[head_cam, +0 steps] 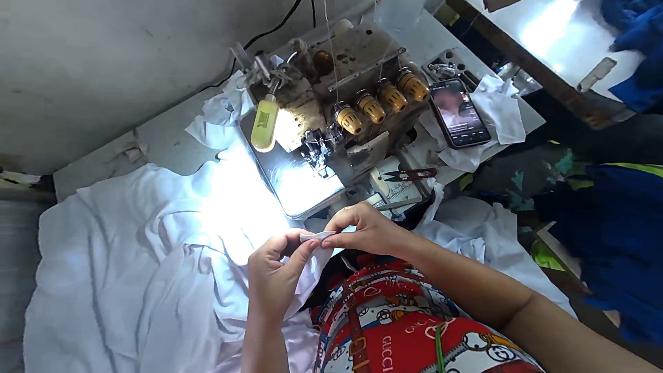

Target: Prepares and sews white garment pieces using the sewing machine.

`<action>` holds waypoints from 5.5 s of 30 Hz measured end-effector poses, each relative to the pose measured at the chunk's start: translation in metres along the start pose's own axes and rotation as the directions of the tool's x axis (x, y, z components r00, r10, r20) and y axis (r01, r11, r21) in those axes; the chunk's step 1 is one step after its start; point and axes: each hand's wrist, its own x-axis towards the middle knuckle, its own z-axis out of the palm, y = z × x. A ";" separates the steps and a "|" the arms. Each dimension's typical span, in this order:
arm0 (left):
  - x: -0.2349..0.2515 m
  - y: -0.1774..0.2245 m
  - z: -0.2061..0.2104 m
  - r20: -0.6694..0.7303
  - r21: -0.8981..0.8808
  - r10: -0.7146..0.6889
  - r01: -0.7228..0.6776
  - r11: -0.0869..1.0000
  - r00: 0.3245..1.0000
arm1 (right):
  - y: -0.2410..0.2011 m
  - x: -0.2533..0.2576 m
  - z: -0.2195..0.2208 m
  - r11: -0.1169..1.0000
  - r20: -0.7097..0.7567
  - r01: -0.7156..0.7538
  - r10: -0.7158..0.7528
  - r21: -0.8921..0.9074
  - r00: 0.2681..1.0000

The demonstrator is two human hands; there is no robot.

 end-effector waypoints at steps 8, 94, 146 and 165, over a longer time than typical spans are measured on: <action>0.001 -0.008 -0.002 0.046 -0.079 -0.122 0.125 0.989 0.991 | 0.002 -0.001 -0.001 0.998 -0.020 -0.059 0.058 -0.018 0.998; 0.003 -0.018 0.009 -0.064 0.376 0.114 -0.082 0.923 0.991 | 0.013 -0.002 -0.010 0.747 0.108 0.371 -0.377 -0.552 0.920; -0.021 -0.043 0.013 -0.076 0.171 0.493 -0.476 0.863 0.867 | 0.015 -0.025 0.005 0.864 -0.104 0.374 -0.429 -0.337 0.897; 0.084 -0.056 -0.057 0.198 0.562 -0.189 0.046 0.826 0.962 | -0.002 -0.032 0.001 0.961 -0.025 0.045 -0.053 -0.273 0.998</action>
